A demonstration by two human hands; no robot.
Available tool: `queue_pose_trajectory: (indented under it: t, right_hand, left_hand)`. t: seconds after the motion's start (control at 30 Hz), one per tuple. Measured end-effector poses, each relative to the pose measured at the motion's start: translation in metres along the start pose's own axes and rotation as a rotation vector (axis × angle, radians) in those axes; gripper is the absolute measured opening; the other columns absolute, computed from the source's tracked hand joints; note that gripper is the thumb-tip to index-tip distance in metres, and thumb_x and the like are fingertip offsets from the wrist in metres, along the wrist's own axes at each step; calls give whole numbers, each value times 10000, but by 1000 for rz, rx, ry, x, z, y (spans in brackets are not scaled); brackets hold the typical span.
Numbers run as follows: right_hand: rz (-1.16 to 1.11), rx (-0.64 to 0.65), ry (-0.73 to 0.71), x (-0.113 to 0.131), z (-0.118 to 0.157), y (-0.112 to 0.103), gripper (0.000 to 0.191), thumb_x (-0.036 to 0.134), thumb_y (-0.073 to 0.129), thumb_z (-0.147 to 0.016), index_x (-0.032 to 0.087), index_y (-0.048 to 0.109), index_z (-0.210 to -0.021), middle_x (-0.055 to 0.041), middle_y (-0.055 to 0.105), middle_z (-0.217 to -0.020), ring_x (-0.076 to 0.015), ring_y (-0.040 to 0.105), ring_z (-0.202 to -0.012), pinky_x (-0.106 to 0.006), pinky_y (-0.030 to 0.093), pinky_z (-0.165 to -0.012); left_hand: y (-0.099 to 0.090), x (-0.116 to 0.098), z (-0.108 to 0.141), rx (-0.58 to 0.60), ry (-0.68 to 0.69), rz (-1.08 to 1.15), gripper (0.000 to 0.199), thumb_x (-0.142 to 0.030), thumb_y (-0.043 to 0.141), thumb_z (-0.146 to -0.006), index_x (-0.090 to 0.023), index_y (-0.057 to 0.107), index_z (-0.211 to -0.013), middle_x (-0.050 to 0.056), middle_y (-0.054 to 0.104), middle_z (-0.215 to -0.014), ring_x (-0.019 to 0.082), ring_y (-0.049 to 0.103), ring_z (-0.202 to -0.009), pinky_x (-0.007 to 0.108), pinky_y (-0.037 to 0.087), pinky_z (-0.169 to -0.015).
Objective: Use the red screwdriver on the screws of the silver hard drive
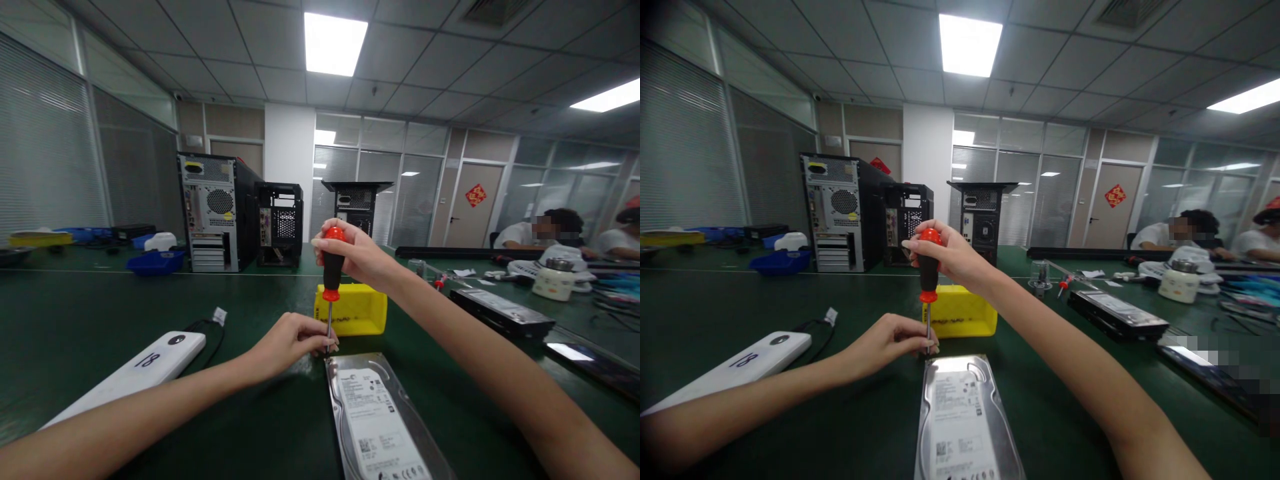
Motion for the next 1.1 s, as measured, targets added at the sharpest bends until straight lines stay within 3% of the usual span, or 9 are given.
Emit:
queue_pose_trajectory:
  t: [0.6,0.77,0.93,1.1]
  right_hand:
    - [61,-82,-2,-3,1,-1,453,239,749,-660,213,412,-961,39,597,-747,-99,590,-647,-251,486,-644]
    - [43,-79,-8,-4,-1,2,376,274,715,-693,217,392,-877,35,595,-710,-97,573,-616,-252,478,-625]
    - [123,-161,27,0,-1,-2,374,268,756,-633,196,460,-850,22,602,-707,-114,595,-643,-271,495,-648]
    - [190,-121,18,6,0,-10,273,258,751,-650,166,575,-838,1,611,-802,-102,606,-723,-236,485,-680]
  left_hand:
    - [-1,4,0,0,33,-20,218,-261,525,-858,-128,695,-886,38,694,-887,168,634,-825,231,479,-765]
    - [0,1,1,7,22,-43,221,-272,522,-860,-136,695,-880,37,695,-888,170,634,-832,233,474,-771]
    - [0,0,1,-2,1,-53,218,-278,528,-856,-139,694,-878,36,700,-892,171,638,-841,233,471,-774]
    - [-1,3,0,-7,-14,-27,219,-282,555,-840,-130,692,-917,47,704,-921,181,639,-868,250,470,-795]
Point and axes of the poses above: each hand's wrist, its own z-axis away from the middle knuckle, its own y-axis out of the palm, x = y × z, the point moved 3 cm from there along -z, towards the middle knuckle
